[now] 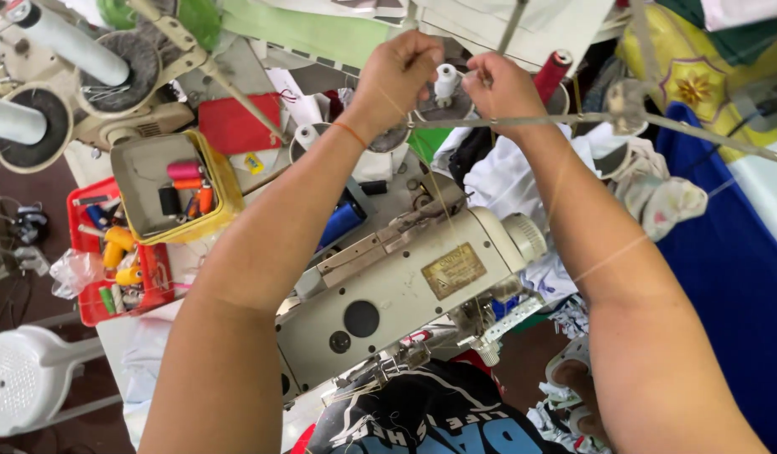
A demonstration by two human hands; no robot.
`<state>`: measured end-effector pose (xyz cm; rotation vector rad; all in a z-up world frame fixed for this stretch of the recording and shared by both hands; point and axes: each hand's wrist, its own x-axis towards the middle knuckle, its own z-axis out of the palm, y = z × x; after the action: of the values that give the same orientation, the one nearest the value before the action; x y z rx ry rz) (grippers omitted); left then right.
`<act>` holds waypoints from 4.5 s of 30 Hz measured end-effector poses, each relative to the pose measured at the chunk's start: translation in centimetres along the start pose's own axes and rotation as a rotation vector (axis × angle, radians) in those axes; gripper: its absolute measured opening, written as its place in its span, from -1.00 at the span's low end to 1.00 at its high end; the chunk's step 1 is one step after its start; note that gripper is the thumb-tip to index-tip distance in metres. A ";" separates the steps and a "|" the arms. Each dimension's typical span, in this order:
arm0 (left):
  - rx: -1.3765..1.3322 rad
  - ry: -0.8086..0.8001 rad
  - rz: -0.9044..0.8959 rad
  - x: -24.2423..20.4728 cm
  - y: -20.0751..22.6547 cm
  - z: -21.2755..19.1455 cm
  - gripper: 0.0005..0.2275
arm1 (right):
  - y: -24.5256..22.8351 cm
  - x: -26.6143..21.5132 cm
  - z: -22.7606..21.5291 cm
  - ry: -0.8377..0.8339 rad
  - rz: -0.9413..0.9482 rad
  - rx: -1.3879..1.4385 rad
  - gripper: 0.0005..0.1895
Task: The person threads a sewing machine by hand, pulling thread from spools and guiding it through the machine's tension discs and guides. They handle multiple spools of thread and manipulate the thread ends to prepare the machine for use.
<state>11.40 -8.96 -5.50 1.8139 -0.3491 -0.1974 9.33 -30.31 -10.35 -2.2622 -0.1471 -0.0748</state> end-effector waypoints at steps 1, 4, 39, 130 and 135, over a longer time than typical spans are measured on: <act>0.019 0.007 0.035 0.0 -0.3 0.0 -0.93 | 1.0 1.5 1.0 -0.006 -0.020 -0.082 -0.73; 0.029 0.021 0.009 -0.6 0.0 -0.1 -0.92 | 2.2 4.9 3.0 -0.018 -0.100 -0.230 -0.58; -0.181 -0.129 -0.369 -2.7 1.0 -2.1 -0.86 | -8.7 -0.6 -5.0 -0.294 -0.236 0.215 -0.84; 0.218 0.108 0.147 -15.4 6.8 -5.4 -0.89 | -12.5 -4.2 1.2 -0.763 0.091 1.067 -0.37; 0.272 0.137 0.040 -15.6 7.3 -5.3 -0.88 | -12.5 -4.3 1.2 -0.772 0.076 1.061 -0.45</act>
<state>-2.61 -0.61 2.17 2.0742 -0.3273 0.0035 3.45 -21.76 -2.07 -1.1315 -0.3944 0.7496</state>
